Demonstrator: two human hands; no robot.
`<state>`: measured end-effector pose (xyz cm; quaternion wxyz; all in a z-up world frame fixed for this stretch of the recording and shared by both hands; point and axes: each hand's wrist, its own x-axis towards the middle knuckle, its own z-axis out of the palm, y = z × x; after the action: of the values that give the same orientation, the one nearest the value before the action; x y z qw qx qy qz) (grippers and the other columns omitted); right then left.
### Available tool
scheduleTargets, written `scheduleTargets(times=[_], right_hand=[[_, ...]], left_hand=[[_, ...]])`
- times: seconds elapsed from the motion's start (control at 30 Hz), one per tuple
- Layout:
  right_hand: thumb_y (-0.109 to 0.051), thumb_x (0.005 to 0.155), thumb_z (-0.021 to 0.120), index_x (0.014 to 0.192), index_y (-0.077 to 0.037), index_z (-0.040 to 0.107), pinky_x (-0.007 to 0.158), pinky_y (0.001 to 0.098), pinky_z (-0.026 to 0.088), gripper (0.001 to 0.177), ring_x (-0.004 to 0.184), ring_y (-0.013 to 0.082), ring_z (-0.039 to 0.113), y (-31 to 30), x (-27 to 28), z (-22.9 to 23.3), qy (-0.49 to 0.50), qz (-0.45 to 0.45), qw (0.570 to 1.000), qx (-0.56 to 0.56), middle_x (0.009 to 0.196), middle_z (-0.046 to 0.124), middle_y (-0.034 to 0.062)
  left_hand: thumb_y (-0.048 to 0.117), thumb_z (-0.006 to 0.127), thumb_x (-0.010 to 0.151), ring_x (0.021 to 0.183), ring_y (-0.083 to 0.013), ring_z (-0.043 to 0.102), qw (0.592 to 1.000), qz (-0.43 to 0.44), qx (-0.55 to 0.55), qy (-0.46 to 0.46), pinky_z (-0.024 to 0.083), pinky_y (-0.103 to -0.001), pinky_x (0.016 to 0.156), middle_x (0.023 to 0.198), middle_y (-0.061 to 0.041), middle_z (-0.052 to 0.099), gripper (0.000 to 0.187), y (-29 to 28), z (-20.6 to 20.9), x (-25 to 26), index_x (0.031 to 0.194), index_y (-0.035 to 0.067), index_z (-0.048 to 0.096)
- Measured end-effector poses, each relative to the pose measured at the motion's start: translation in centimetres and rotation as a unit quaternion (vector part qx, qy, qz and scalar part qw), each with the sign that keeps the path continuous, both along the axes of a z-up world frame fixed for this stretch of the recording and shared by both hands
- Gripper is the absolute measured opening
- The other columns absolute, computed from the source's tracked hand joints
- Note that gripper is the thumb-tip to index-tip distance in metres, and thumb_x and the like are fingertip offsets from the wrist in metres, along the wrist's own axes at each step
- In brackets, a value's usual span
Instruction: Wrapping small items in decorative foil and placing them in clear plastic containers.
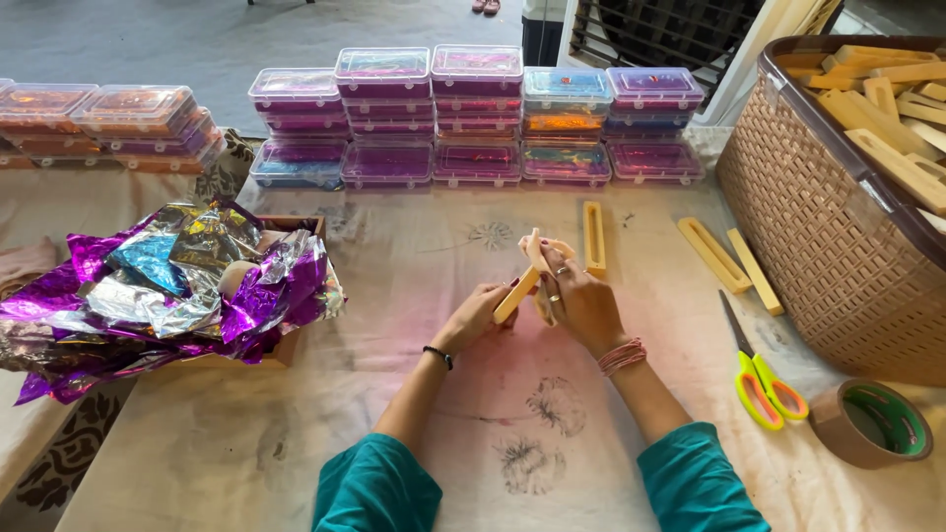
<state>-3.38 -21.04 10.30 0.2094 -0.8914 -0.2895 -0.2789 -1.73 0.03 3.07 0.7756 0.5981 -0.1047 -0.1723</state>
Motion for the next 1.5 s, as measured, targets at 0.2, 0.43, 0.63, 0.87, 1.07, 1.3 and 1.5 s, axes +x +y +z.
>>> scheduleTargets(times=[0.2,0.43,0.63,0.87,1.07,1.3,1.5], right_hand=[[-0.023,0.091,0.067,0.148,-0.009,0.05,0.061,0.0405,0.058,0.061,0.07,0.0322,0.071,4.6,-4.3,1.5,-0.039,0.108,0.993,-0.026,0.115,0.071,0.0232],[-0.024,0.091,0.071,0.145,-0.005,0.05,0.069,0.043,0.057,0.061,0.078,0.0331,0.068,4.4,-3.8,-0.1,-0.031,0.139,0.989,-0.047,0.103,0.067,0.0177],[-0.019,0.09,0.069,0.134,-0.009,0.066,0.062,0.0395,0.056,0.045,0.069,0.0275,0.066,2.1,-1.8,0.0,-0.132,0.119,0.977,-0.121,0.089,0.064,0.0136],[-0.015,0.094,0.065,0.127,-0.005,0.065,0.084,0.046,0.054,0.035,0.102,0.033,0.062,-3.7,1.4,-0.4,-0.078,-0.117,0.989,-0.037,0.116,0.063,0.0165],[-0.028,0.085,0.075,0.121,-0.011,0.068,0.086,0.0511,0.051,0.041,0.103,0.0386,0.062,-3.8,2.0,-1.5,0.032,-0.18,0.983,-0.022,0.112,0.065,0.0187],[-0.039,0.087,0.075,0.113,-0.008,0.07,0.083,0.0511,0.049,0.04,0.102,0.0354,0.064,-1.0,0.4,-0.6,0.009,-0.239,0.971,-0.026,0.104,0.067,0.0158],[-0.031,0.087,0.073,0.108,-0.011,0.071,0.086,0.0484,0.05,0.028,0.104,0.0329,0.064,-1.0,0.3,-0.4,0.05,-0.238,0.969,-0.032,0.104,0.067,0.0123]], left_hand=[[0.032,0.042,0.108,0.072,-0.0141,0.062,0.984,0.069,-0.163,0.001,0.052,-0.029,0.066,0.087,-0.005,0.067,0.043,-0.2,-3.1,1.7,0.113,-0.002,0.068],[0.062,0.045,0.099,0.077,-0.0137,0.064,0.958,0.104,-0.247,0.103,0.055,-0.031,0.069,0.086,-0.003,0.065,0.057,0.3,2.0,-0.8,0.107,0.009,0.064],[0.052,0.062,0.101,0.078,-0.0159,0.066,0.926,0.136,-0.333,0.113,0.055,-0.031,0.07,0.085,-0.003,0.063,0.04,0.5,-0.3,0.6,0.098,0.013,0.058],[0.045,0.067,0.099,0.069,-0.0143,0.065,0.958,0.135,-0.246,0.063,0.056,-0.03,0.065,0.087,-0.01,0.069,0.039,0.1,0.5,0.2,0.106,0.007,0.061],[0.038,0.07,0.095,0.069,-0.0126,0.064,0.976,0.146,-0.159,-0.001,0.054,-0.029,0.062,0.095,-0.011,0.071,0.049,-0.6,3.6,-1.5,0.134,0.012,0.056],[0.039,0.032,0.104,0.084,-0.0193,0.067,0.948,0.129,-0.279,0.081,0.057,-0.036,0.076,0.117,-0.021,0.07,0.05,-0.1,2.6,-0.7,0.143,0.009,0.042],[0.033,0.032,0.105,0.087,-0.0213,0.062,0.941,0.131,-0.293,0.105,0.056,-0.04,0.08,0.12,-0.018,0.069,0.044,0.4,1.3,0.4,0.136,0.005,0.048]])
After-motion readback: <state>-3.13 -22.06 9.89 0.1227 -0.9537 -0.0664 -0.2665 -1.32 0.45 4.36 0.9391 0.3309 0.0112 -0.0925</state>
